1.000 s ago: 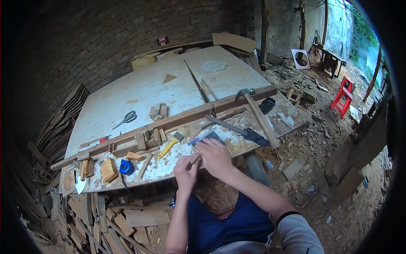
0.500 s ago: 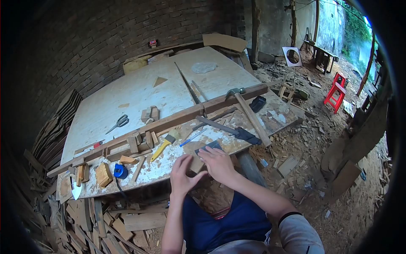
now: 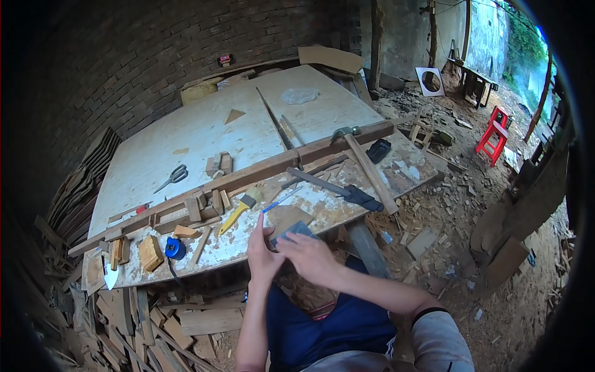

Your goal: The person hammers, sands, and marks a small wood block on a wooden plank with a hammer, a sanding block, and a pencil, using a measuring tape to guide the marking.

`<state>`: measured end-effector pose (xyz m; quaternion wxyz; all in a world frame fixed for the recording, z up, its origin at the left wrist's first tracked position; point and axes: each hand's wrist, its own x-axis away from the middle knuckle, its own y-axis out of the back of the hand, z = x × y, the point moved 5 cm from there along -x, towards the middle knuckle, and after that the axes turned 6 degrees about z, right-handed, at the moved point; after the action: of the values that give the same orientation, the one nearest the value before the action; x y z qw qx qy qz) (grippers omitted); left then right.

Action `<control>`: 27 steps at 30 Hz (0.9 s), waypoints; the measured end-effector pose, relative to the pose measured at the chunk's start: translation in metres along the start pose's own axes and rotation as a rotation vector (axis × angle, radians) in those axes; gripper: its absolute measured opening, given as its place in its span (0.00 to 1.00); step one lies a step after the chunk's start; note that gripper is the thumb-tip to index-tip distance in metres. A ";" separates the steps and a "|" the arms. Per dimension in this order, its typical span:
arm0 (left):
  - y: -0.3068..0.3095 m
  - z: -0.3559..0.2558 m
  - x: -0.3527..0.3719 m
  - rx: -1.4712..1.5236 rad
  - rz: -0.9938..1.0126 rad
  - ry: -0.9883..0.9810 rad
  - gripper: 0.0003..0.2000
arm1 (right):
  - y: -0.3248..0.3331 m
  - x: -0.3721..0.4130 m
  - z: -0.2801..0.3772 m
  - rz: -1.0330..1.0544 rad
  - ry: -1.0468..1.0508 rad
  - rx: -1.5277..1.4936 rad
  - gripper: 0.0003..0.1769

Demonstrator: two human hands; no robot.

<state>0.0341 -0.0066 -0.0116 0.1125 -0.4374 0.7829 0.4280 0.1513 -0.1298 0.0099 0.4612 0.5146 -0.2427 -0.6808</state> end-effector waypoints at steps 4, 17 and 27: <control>0.001 -0.008 -0.002 -0.014 -0.005 0.026 0.60 | 0.004 -0.012 -0.015 0.033 -0.099 0.016 0.20; -0.001 -0.001 -0.002 -0.044 -0.018 0.008 0.60 | 0.006 -0.015 -0.013 0.056 0.005 -0.152 0.15; 0.003 -0.013 -0.004 -0.073 -0.012 0.010 0.58 | 0.012 -0.017 -0.048 -0.012 -0.113 -0.082 0.18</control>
<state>0.0365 -0.0137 -0.0002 0.0950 -0.4479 0.7648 0.4533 0.2012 -0.1139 0.0109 0.4633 0.4576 -0.2373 -0.7209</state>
